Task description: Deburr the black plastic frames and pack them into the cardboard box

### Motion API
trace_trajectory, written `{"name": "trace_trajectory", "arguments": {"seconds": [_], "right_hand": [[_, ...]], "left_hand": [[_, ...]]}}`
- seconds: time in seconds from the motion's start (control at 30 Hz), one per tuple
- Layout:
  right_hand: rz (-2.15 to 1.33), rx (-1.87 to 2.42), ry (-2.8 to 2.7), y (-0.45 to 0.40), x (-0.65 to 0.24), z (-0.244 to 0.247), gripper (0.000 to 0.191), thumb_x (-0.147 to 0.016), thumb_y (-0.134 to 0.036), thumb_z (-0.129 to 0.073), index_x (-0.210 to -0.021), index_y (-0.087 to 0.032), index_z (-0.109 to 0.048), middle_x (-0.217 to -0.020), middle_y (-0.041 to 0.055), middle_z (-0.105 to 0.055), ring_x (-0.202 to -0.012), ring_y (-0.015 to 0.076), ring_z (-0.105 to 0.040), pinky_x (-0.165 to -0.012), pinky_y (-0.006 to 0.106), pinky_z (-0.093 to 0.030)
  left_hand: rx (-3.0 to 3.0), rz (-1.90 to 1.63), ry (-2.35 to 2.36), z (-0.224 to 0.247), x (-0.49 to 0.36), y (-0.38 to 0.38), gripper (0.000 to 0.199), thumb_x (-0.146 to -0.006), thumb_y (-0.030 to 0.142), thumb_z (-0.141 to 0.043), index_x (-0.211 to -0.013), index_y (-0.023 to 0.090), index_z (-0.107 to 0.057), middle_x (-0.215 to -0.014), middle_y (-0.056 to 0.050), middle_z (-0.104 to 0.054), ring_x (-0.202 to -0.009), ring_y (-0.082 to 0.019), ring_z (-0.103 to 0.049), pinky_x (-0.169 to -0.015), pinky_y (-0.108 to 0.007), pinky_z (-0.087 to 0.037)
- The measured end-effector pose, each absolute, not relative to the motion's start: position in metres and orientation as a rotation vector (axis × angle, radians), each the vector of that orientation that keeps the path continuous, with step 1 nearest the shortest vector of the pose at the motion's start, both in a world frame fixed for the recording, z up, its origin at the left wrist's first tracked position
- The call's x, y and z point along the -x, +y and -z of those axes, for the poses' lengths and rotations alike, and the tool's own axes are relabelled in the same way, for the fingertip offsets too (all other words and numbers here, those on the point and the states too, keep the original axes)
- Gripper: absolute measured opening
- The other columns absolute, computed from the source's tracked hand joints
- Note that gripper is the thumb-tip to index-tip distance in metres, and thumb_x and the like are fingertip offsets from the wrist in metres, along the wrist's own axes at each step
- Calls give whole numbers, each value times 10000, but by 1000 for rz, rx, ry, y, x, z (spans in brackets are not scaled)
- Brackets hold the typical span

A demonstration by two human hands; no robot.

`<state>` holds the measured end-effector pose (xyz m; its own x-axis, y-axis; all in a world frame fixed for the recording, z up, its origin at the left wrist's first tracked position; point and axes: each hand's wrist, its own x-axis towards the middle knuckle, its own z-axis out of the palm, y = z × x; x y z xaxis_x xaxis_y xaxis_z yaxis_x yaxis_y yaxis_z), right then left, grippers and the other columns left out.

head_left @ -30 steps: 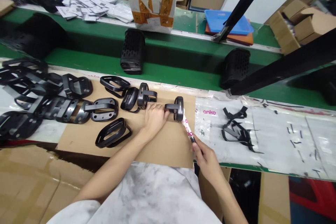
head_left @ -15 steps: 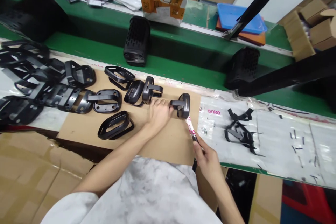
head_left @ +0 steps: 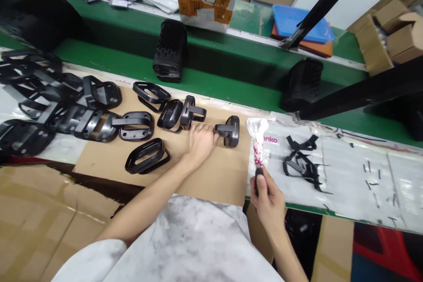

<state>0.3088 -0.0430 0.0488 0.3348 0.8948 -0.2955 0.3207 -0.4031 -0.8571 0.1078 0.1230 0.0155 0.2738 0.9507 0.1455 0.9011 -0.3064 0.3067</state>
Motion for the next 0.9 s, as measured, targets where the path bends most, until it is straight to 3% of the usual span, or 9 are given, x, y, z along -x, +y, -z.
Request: {"name": "trace_trajectory", "arguments": {"seconds": [0.13, 0.27, 0.37, 0.47, 0.63, 0.77, 0.87, 0.9], "right_hand": [[-1165, 1925, -1184, -39, -311, -50, 659, -940, -623, -599, -1382, -140, -677, -635, 5, -595, -501, 143, -455, -453, 265, -404], [-976, 1867, -1155, -29, -319, -57, 537, -948, -555, -616, -1297, -151, -679, -658, -5, -591, -534, 144, -483, -483, 267, -432], [-812, 1716, -1166, -19, -315, -69, 386, -912, -413, -708, -1228, -208, -622, -659, -49, -538, -537, 125, -475, -499, 242, -434], [-721, 1514, -1212, -6, -302, -85, 373, -875, -254, -744, -1194, -252, -551, -625, -103, -457, -524, 99, -445, -526, 215, -434], [-759, 1316, -1306, 12, -282, -100, 398, -891, -169, -703, -1252, -266, -566, -610, -122, -400, -496, 76, -400, -513, 193, -382], [-752, 1330, -1380, 18, -282, -99, 398, -879, -216, -744, -1258, -251, -627, -609, -111, -409, -506, 73, -387, -524, 202, -369], [-778, 1456, -1357, 24, -285, -92, 153, -896, -334, -743, -972, -210, -697, -601, -80, -431, -535, 81, -375, -516, 214, -345], [-808, 1495, -1307, 28, -286, -90, 195, -901, -384, -735, -871, -201, -674, -593, -72, -429, -536, 84, -372, -503, 216, -334]], "left_hand": [[-2326, -418, 1746, -22, -108, 126, 265, -992, 252, -507, -979, 117, -734, -1004, -179, -759, -1036, -324, -687, -1005, -473, -452], [-2180, -366, 1650, -36, -104, 126, 371, -1015, 279, -449, -857, 113, -741, -949, -190, -771, -987, -334, -716, -1005, -496, -478], [-1917, -454, 1349, -46, -99, 119, 377, -1004, 301, -463, -786, 143, -727, -836, -120, -771, -868, -284, -727, -916, -426, -549], [-1703, -665, 1027, -54, -95, 110, 224, -949, 260, -543, -930, 161, -744, -939, -66, -783, -918, -238, -713, -904, -360, -575], [-1675, -756, 876, -78, -87, 108, 201, -928, 243, -563, -982, 170, -742, -1076, -76, -764, -993, -229, -681, -935, -354, -567], [-1725, -608, 940, -102, -82, 113, 257, -936, 338, -553, -787, 177, -685, -836, -48, -715, -874, -229, -652, -820, -321, -552], [-1724, -374, 1084, -115, -77, 115, 477, -978, 510, -506, -623, 192, -525, -618, -4, -540, -667, -182, -549, -628, -276, -445], [-1727, -312, 1103, -116, -75, 116, 533, -989, 566, -474, -607, 194, -477, -592, 9, -481, -617, -161, -495, -588, -271, -389]]}}
